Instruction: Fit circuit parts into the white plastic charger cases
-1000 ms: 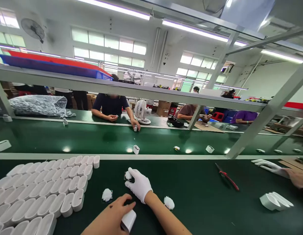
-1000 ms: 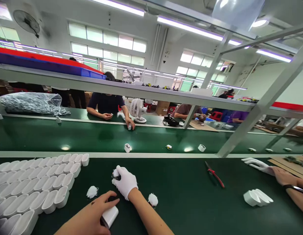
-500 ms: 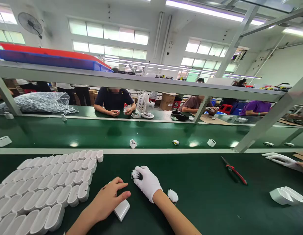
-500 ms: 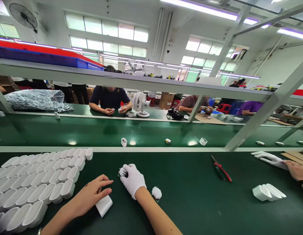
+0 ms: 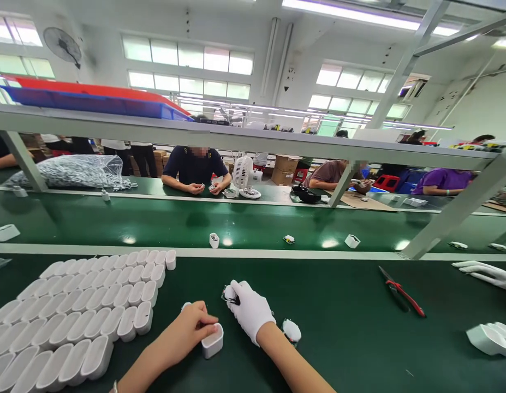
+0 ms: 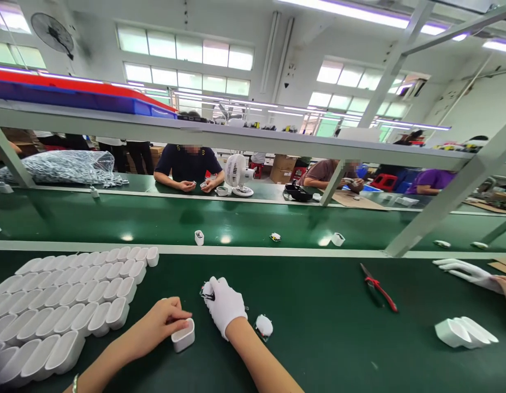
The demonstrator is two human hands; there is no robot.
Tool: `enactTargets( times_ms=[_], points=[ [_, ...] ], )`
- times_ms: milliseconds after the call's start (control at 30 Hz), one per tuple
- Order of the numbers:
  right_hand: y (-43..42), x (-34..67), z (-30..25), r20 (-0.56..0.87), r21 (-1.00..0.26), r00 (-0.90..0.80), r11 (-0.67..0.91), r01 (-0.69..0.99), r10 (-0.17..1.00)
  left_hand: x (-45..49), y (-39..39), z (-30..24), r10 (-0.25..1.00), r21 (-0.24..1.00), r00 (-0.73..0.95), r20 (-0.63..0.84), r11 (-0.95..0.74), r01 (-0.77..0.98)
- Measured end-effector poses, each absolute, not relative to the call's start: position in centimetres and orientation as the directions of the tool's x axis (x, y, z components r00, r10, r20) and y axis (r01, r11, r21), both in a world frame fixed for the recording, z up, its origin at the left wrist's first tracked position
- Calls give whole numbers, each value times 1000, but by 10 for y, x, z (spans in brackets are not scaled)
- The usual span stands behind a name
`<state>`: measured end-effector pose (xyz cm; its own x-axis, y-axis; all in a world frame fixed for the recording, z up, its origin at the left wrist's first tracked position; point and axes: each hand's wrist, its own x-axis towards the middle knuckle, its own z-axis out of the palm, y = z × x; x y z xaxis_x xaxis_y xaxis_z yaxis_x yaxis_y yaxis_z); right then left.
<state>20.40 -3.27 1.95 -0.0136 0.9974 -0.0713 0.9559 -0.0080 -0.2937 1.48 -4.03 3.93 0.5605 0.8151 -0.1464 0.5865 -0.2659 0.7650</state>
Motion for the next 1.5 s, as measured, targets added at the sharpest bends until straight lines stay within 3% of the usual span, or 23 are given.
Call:
enactTargets(
  times_ms=[133, 267, 333, 467, 600, 733, 900, 1000, 1167, 1300, 1500],
  points=[
    [-33, 204, 20, -64, -296, -16, -4, 955, 998, 18, -45, 42, 882, 757, 459, -110, -224, 614],
    [-33, 204, 22, -79, -306, -6, -19, 952, 997, 18, -53, 35, 853, 626, 495, -166, -296, 721],
    [-33, 203, 24, -80, -327, 32, -57, 943, 996, 17, -51, 25, 836, 622, 523, -168, -322, 714],
    [-33, 201, 24, -70, -429, 137, -154, 890, 988, 17, -45, 8, 899, 700, 437, -20, -299, 649],
    [-33, 199, 20, -88, -436, 183, -203, 877, 979, 23, -48, 10, 964, 632, 238, 119, -259, 731],
    [-31, 198, 18, -62, -397, 152, -164, 903, 986, 33, -53, 16, 973, 534, 213, 90, -228, 814],
    [-33, 198, 25, 34, -431, 208, -173, 886, 978, 33, -51, 17, 974, 577, 196, 115, -226, 785],
    [-39, 196, 34, 167, -515, 188, -77, 854, 968, 27, -45, 15, 976, 595, 122, 179, -206, 777],
    [-56, 185, 37, 416, -653, 8, 293, 698, 909, 20, -36, 8, 951, 604, 111, 289, -271, 750],
    [-61, 180, 25, 495, -618, 14, 341, 708, 868, 22, -37, 3, 942, 684, 57, 331, -281, 673],
    [-54, 185, 17, 504, -601, -92, 425, 677, 859, 23, -34, -1, 942, 763, 49, 332, -299, 573]
  ],
)
